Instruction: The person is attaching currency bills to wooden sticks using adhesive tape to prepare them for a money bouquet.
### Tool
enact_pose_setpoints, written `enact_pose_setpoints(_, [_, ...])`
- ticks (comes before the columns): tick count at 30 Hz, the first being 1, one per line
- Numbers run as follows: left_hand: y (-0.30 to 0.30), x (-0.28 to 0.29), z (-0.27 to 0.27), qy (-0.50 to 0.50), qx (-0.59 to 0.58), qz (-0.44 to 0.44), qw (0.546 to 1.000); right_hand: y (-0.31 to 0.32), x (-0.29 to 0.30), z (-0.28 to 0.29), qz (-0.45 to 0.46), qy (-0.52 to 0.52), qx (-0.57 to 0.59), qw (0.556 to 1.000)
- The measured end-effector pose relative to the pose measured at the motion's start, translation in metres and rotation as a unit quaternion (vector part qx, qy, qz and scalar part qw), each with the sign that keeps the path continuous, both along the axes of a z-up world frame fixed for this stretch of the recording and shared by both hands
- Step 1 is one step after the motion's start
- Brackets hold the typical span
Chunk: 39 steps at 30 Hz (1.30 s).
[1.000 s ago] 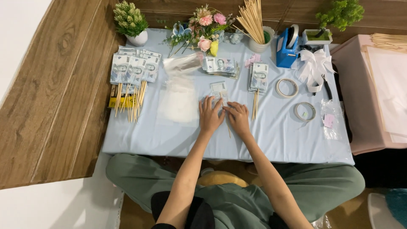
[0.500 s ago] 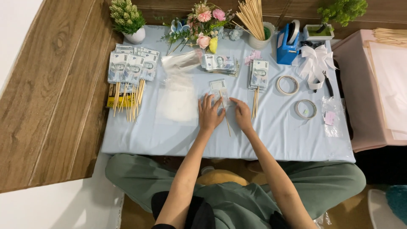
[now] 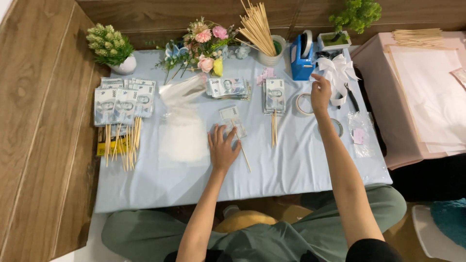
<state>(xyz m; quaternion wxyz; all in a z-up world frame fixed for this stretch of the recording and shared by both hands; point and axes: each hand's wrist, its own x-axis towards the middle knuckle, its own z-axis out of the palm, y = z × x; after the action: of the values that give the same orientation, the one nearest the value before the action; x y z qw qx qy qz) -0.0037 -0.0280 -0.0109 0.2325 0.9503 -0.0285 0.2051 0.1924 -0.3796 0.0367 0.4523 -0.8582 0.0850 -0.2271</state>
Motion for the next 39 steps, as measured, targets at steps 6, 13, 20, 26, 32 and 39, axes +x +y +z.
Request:
enact_pose_setpoints(6, [0.001, 0.003, -0.002, 0.005, 0.022, 0.001, 1.000, -0.043, 0.093, -0.046, -0.001, 0.026, -0.107, 0.994])
enact_pose_setpoints(13, [0.000, 0.004, -0.004, 0.007, 0.034, 0.012, 0.999, -0.045, 0.142, -0.073, 0.019, 0.096, -0.133, 0.986])
enact_pose_setpoints(20, [-0.001, 0.003, 0.002, 0.015, 0.020, 0.009, 1.000, -0.061, 0.170, -0.102, -0.061, 0.177, 0.081, 0.979])
enact_pose_setpoints(26, [-0.001, 0.004, -0.002, 0.014, 0.016, 0.008, 1.000, -0.034, 0.131, -0.036, -0.068, 0.157, 0.210, 0.963])
enact_pose_setpoints(32, [-0.001, 0.002, -0.003, 0.014, 0.010, 0.008, 1.000, -0.058, 0.147, -0.096, -0.097, 0.157, 0.164, 0.969])
enact_pose_setpoints(39, [-0.002, 0.002, 0.002, 0.034, -0.012, 0.007, 0.999, -0.062, 0.151, -0.148, -0.102, 0.079, 0.049, 0.990])
